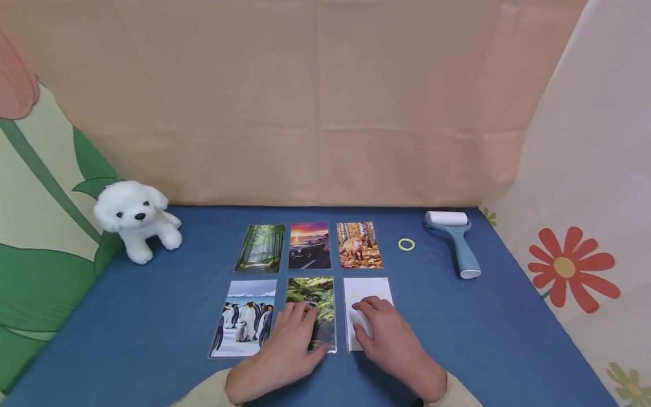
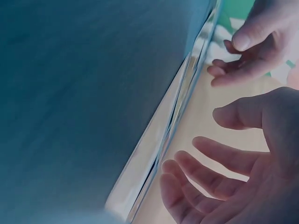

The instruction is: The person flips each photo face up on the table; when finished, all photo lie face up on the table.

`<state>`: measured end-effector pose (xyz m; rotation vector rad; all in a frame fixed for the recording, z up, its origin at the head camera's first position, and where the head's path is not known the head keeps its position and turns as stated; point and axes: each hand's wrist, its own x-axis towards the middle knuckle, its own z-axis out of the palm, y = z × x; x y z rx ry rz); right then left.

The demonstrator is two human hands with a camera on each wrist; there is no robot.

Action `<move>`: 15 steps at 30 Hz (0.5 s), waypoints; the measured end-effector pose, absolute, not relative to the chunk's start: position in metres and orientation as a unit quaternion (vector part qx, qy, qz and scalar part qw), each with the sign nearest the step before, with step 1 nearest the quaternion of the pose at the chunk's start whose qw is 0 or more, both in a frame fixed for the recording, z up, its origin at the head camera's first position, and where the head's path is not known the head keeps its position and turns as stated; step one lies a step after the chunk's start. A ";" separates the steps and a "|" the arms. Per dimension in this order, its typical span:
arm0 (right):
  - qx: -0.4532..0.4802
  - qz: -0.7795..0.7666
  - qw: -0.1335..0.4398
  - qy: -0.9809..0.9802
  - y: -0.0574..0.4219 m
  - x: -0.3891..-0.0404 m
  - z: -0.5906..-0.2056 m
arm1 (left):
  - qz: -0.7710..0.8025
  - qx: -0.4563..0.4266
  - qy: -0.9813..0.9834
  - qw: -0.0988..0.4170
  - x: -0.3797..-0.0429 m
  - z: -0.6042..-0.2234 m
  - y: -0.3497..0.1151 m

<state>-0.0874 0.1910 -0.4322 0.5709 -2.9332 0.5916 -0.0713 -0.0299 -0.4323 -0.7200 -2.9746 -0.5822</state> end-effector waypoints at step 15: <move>0.150 0.154 -0.002 -0.977 0.242 -0.080 -0.435 | -0.140 -0.257 -0.956 -0.022 -0.080 -0.438 0.004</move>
